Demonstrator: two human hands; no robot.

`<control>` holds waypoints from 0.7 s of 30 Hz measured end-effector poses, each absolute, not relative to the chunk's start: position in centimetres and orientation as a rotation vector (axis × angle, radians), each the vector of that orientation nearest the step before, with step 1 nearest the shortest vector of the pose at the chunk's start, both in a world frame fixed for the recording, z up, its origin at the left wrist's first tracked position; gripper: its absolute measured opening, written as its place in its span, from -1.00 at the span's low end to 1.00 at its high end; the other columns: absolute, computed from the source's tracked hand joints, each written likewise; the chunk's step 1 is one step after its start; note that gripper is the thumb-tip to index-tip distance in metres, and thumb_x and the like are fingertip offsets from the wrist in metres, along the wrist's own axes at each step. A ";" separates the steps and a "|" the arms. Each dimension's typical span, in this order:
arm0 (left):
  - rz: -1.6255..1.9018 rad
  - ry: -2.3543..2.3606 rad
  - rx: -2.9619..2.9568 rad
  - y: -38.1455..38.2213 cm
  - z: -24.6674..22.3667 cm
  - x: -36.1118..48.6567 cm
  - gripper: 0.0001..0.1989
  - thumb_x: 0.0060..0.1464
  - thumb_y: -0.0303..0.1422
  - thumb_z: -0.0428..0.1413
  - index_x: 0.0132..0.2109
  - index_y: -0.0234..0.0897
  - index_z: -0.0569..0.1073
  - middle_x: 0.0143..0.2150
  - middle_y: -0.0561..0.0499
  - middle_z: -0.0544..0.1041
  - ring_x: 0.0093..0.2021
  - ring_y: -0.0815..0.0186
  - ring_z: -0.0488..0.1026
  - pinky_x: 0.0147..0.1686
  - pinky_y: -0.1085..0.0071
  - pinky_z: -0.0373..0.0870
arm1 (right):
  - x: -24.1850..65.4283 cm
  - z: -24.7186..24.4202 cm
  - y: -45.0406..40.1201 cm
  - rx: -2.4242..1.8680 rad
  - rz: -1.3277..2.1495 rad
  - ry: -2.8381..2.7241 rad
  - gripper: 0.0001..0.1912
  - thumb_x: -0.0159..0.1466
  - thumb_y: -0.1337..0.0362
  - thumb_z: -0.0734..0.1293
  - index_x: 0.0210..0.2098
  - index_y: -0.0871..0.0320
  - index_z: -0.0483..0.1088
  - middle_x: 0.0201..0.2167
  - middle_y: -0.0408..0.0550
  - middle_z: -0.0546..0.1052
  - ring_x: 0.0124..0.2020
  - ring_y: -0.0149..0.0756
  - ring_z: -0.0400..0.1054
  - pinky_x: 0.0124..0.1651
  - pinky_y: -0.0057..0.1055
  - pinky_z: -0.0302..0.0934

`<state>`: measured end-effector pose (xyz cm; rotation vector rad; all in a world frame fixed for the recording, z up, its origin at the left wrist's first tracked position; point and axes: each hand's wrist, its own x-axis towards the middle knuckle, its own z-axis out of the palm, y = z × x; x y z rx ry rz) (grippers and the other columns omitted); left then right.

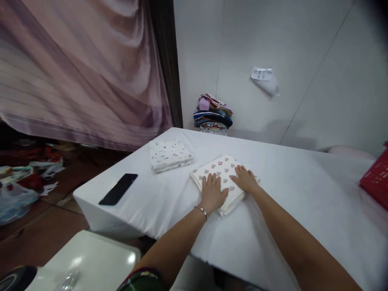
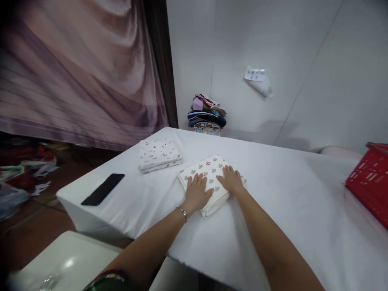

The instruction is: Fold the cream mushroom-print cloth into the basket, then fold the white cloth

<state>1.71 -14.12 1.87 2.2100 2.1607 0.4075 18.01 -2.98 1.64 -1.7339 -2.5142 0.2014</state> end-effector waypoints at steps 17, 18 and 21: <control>0.471 2.329 2.113 -9.9 1.7 -3.5 -0.32 0.14 0.01 -0.24 0.26 -0.32 0.14 0.33 -0.16 0.04 0.33 0.04 -0.12 0.24 -0.03 -0.27 | 13.1 3.2 0.8 -1.707 0.208 -2.534 -0.30 0.29 -0.12 -0.03 0.31 0.12 -0.10 0.35 0.01 -0.18 0.34 -0.11 -0.37 0.26 0.03 -0.38; 0.483 2.327 2.122 -9.9 1.4 -3.4 -0.32 0.14 0.01 -0.25 0.27 -0.32 0.14 0.33 -0.16 0.04 0.33 0.04 -0.12 0.24 -0.02 -0.28 | 13.1 2.7 0.9 -1.721 0.218 -2.528 -0.30 0.29 -0.12 -0.04 0.30 0.11 -0.09 0.35 -0.01 -0.18 0.34 -0.11 -0.36 0.26 0.03 -0.37; 0.509 2.316 2.123 -9.9 1.3 -3.3 -0.32 0.14 0.01 -0.24 0.26 -0.32 0.15 0.33 -0.17 0.04 0.33 0.02 -0.12 0.24 -0.02 -0.29 | 13.3 1.8 1.0 -1.709 0.216 -2.514 -0.30 0.29 -0.13 -0.05 0.31 0.09 -0.10 0.35 -0.03 -0.18 0.34 -0.12 -0.36 0.26 0.03 -0.36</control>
